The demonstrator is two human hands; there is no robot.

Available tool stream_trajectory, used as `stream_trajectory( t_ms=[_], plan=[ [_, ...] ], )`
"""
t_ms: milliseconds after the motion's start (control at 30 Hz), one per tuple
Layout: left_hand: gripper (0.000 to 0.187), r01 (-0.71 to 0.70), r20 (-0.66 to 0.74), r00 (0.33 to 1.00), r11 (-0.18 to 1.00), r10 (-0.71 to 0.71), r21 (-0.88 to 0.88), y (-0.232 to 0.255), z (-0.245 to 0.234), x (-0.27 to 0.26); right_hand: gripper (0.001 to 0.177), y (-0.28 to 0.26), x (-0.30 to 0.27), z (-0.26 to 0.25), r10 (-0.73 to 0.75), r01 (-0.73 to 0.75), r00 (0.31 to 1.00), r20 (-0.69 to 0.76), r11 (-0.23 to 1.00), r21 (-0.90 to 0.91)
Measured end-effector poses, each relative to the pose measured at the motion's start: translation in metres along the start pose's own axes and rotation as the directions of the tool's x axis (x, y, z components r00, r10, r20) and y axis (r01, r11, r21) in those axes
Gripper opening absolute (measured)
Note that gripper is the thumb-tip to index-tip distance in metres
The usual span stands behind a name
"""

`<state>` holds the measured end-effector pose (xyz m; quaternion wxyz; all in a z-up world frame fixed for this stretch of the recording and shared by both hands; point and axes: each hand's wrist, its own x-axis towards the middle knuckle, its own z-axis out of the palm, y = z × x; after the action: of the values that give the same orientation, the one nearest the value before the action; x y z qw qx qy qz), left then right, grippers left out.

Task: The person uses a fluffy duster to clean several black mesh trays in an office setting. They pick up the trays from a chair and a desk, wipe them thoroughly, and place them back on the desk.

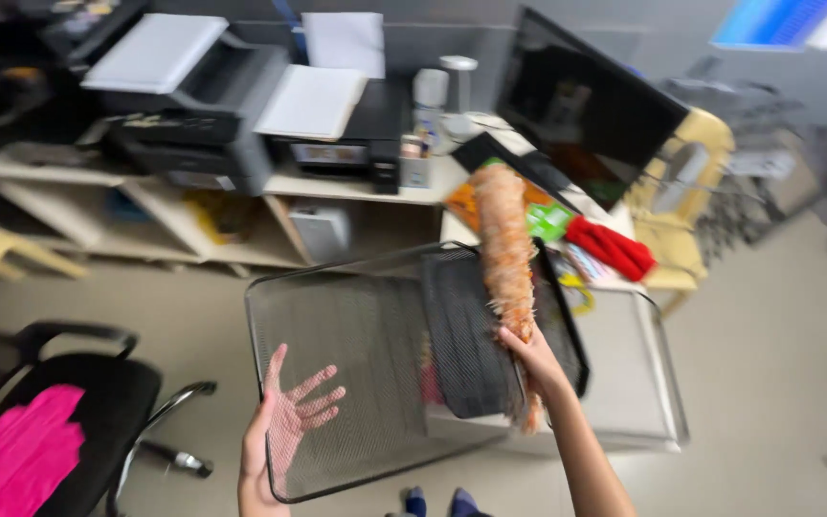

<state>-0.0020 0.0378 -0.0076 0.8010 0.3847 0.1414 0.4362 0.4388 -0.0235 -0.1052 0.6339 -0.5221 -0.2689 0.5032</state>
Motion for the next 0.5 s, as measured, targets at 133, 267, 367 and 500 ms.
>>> stream_trajectory(
  t_ms=[133, 267, 367, 500],
  plan=[
    [0.078, 0.227, 0.111, 0.969, 0.973, -0.221, -0.043, -0.034, 0.011, 0.051, 0.044, 0.024, -0.051, -0.072, 0.135, -0.128, 0.991, 0.000, 0.938, 0.323],
    [0.074, 0.399, 0.389, 0.892, 0.807, -0.230, -0.436, -0.103, 0.041, 0.106, 0.043, 0.055, -0.115, -0.133, -0.195, -0.019, 0.963, 0.188, 0.645, 0.764],
    [0.070, 0.479, 0.382, 0.873, 0.681, -0.303, -0.554, -0.163, 0.087, 0.134, 0.034, 0.050, -0.156, -0.148, -0.025, 0.247, 0.955, -0.294, 0.613, 0.750],
    [0.055, 0.610, 0.284, 0.792, 0.694, -0.540, -0.382, -0.240, 0.131, 0.153, 0.039, 0.116, -0.193, -0.212, -0.217, 0.535, 0.826, -0.520, 0.595, 0.601]
  ],
)
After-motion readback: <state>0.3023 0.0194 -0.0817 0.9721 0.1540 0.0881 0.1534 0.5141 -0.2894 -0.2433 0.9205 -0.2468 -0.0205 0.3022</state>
